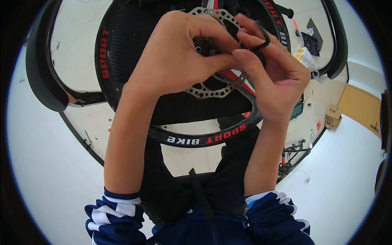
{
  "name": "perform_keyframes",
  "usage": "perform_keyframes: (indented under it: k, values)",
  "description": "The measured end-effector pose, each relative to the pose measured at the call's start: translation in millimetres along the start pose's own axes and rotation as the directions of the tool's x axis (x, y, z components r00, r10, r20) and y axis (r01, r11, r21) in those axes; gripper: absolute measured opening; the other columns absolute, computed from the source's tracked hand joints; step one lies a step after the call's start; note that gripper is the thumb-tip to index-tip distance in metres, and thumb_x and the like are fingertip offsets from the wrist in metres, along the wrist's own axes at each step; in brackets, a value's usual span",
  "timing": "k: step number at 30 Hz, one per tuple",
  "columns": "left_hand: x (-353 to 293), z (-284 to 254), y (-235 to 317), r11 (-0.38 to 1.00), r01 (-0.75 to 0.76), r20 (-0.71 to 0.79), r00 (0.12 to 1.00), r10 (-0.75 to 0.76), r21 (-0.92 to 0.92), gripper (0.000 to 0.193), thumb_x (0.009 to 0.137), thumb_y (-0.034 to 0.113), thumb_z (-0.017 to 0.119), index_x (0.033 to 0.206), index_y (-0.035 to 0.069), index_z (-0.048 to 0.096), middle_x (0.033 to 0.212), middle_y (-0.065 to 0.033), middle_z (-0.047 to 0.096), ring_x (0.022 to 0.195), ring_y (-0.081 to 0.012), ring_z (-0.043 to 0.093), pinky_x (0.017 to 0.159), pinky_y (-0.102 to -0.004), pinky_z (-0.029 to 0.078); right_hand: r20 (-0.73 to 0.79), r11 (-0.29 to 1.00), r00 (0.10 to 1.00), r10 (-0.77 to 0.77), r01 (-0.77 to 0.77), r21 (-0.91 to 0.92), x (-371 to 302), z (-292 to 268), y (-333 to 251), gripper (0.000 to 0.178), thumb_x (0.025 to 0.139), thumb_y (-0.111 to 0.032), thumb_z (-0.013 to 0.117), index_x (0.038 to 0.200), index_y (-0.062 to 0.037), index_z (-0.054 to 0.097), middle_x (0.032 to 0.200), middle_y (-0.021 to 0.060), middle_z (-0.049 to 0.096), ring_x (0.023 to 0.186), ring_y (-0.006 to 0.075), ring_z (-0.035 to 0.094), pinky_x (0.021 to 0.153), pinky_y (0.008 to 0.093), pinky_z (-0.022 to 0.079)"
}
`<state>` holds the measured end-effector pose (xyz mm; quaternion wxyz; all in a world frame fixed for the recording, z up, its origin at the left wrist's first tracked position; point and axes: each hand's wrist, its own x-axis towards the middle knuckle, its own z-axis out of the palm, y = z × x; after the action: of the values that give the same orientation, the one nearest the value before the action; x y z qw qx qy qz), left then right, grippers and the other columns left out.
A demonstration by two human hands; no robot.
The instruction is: The person uses an Allen key to tighten bolts on a bicycle disc brake rotor mounted on a wheel. They rotate the rotor to access each bolt and tighten them sequentially. The wheel is held in a stand during the process.
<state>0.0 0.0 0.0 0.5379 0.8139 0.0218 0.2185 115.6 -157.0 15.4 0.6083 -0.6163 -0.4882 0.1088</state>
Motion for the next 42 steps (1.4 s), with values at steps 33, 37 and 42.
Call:
perform_keyframes:
  k: [33,37,42]
  values:
    - [-1,-8,-1,0.859,0.031,-0.117,0.993,0.033,0.510,0.012,0.079,0.008,0.077,0.090,0.004,0.077,0.084,-0.0037,0.065,0.078,-0.0166,0.059,0.068,-0.0296,0.049,-0.267,0.966,0.935,0.231,-0.254,-0.052,10,-8,-4,0.020,0.098,-0.013,0.064,0.093,0.0027,0.074,0.076,-0.0035,0.062,0.063,0.0021,0.049,0.056,0.0181,0.038]
    - [1,-6,-1,0.906,0.035,-0.217,0.974,0.064,0.421,0.012,0.081,0.008,0.076,0.092,0.003,0.077,0.085,-0.0042,0.067,0.081,-0.0149,0.062,0.070,-0.0286,0.051,-0.340,0.957,0.932,0.128,-0.206,-0.204,9,-18,-5,0.027,0.100,-0.023,0.064,0.094,0.0013,0.074,0.075,-0.0001,0.065,0.061,0.0033,0.053,0.056,0.0183,0.041]
    - [11,-4,9,0.938,-0.054,-0.130,0.986,0.104,0.342,0.016,0.081,0.004,0.074,0.096,0.004,0.078,0.088,-0.0060,0.070,0.084,-0.0171,0.064,0.074,-0.0282,0.051,-0.312,0.968,0.922,0.229,-0.249,-0.024,8,3,-9,0.028,0.100,-0.025,0.063,0.093,0.0005,0.073,0.071,0.0007,0.066,0.063,0.0048,0.059,0.058,0.0180,0.046]
